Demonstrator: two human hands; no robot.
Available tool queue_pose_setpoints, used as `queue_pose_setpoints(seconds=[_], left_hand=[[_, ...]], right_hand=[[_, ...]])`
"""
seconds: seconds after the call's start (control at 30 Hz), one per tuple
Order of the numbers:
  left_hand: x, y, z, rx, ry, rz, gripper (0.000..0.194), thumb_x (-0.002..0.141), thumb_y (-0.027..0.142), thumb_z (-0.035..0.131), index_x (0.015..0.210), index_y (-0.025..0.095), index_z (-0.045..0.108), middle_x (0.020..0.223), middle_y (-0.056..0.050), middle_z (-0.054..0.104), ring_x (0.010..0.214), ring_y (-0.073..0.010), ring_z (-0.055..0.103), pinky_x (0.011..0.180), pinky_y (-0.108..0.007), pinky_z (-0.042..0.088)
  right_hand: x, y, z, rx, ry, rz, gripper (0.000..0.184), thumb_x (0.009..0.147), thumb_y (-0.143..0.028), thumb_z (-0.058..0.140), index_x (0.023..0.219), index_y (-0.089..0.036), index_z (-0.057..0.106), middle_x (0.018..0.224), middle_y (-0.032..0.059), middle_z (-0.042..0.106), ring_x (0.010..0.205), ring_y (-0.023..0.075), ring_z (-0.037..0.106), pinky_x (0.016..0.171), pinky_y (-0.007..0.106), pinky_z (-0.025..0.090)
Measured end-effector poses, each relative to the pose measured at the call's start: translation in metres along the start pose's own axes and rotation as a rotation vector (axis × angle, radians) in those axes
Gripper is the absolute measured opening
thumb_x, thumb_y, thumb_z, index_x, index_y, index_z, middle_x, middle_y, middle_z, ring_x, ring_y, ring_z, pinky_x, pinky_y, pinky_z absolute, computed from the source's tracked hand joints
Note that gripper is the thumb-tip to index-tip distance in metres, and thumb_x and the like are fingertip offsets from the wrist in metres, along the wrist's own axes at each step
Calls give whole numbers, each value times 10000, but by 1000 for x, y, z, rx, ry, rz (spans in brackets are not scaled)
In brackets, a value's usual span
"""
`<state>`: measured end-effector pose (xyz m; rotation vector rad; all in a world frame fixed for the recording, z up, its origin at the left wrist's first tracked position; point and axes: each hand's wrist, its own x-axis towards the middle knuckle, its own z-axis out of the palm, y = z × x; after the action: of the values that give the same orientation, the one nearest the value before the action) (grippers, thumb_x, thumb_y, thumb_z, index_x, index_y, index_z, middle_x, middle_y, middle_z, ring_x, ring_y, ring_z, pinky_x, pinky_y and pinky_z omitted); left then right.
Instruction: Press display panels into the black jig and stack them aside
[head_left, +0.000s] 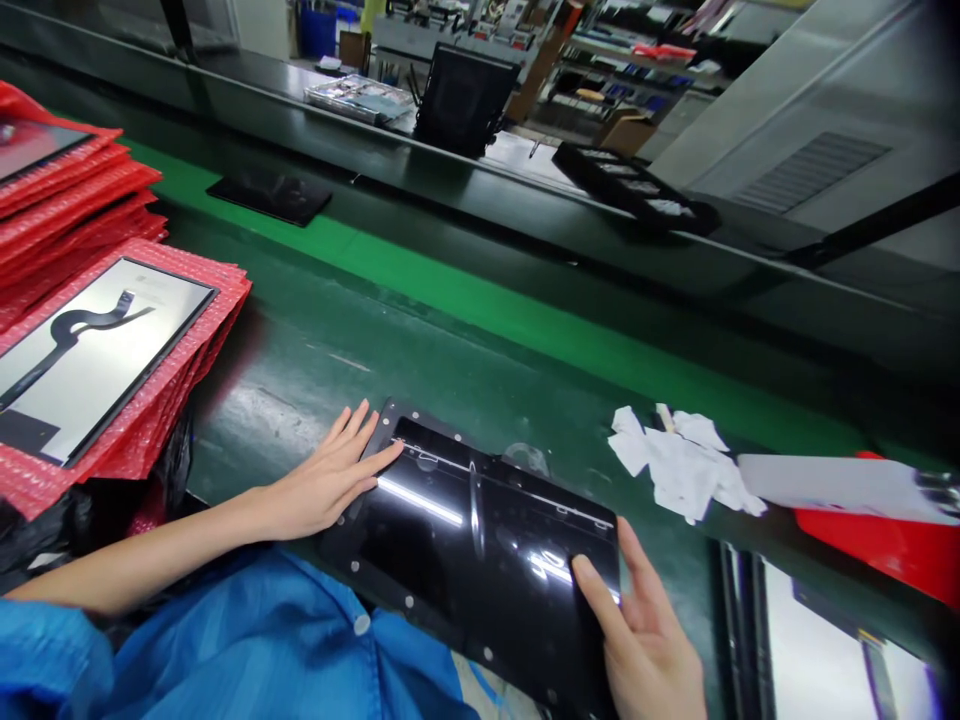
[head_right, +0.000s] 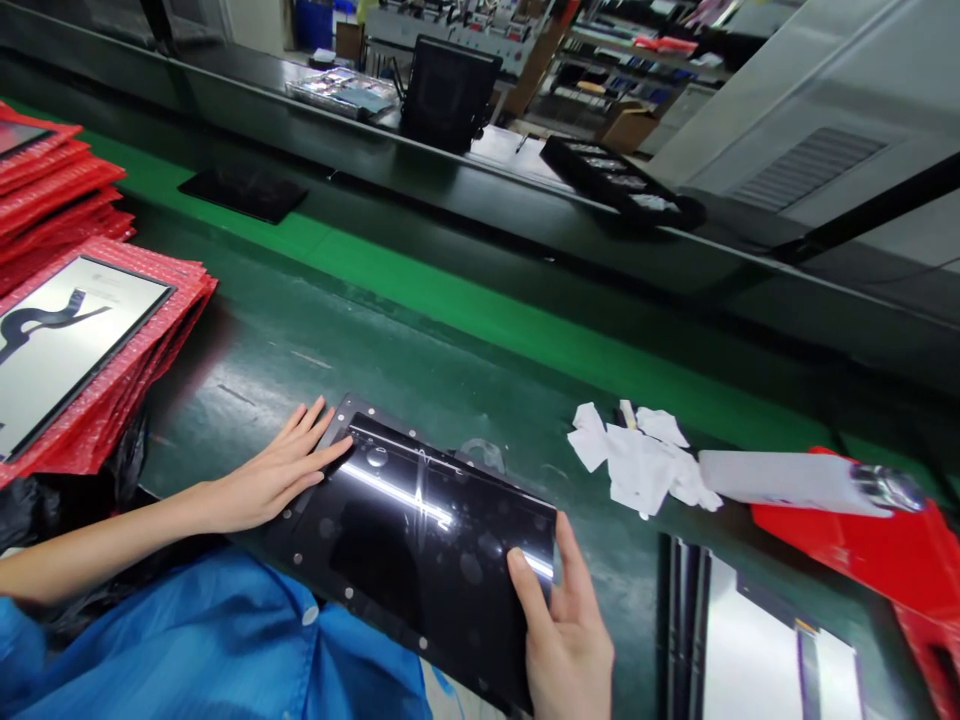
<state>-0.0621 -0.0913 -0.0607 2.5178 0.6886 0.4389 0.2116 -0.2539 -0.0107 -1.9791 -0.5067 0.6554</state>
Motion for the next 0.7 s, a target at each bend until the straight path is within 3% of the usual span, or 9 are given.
queue_pose_setpoints(seconds=[0.1,0.2,0.33,0.5,0.6,0.7], left_hand=[[-1,-1,-2,8,-29,25,596,1003,130,380,1553,311,235,1654,-93,-28,1507,-325,-93,1190,-658,154],[0,1,-8,11,-76,50,620,993,184,458,1553,318,228,1644,-92,-103,1497,-350,-118,1179,-675,150],[2,4,-18,37,-107,93,734,928,353,619,1554,293,239,1643,-129,-82,1496,-381,-94,1175,-680,143],[4,7,-17,131,-97,109,865,851,422,714,1551,258,233,1637,-185,-13,1496,-402,-47,1172,-687,126],[4,7,-11,221,-91,99,895,812,424,754,1534,218,266,1623,-235,7,1493,-420,-24,1162,-693,126],[3,6,-7,286,-77,107,869,807,462,746,1515,213,307,1620,-244,58,1495,-429,30,1147,-710,126]], right_hand=[[1,6,-1,-29,7,-48,880,744,-556,756,1500,-249,426,1399,36,566,1275,375,522,1001,446,534],[0,6,0,-49,46,-37,876,740,-571,746,1495,-249,436,1444,28,522,1326,376,468,1071,465,470],[-2,1,3,-36,80,87,898,714,-608,751,1491,-286,437,1424,32,540,1260,380,531,1049,492,473],[0,6,4,10,76,156,919,661,-651,777,1443,-259,494,1169,70,688,1083,360,634,934,476,530],[4,15,1,-49,76,79,887,698,-639,753,1425,-196,504,1115,84,683,1018,322,637,904,429,528],[11,24,-7,-171,45,-168,700,808,-589,676,1370,-192,544,1175,86,621,1062,284,588,939,400,484]])
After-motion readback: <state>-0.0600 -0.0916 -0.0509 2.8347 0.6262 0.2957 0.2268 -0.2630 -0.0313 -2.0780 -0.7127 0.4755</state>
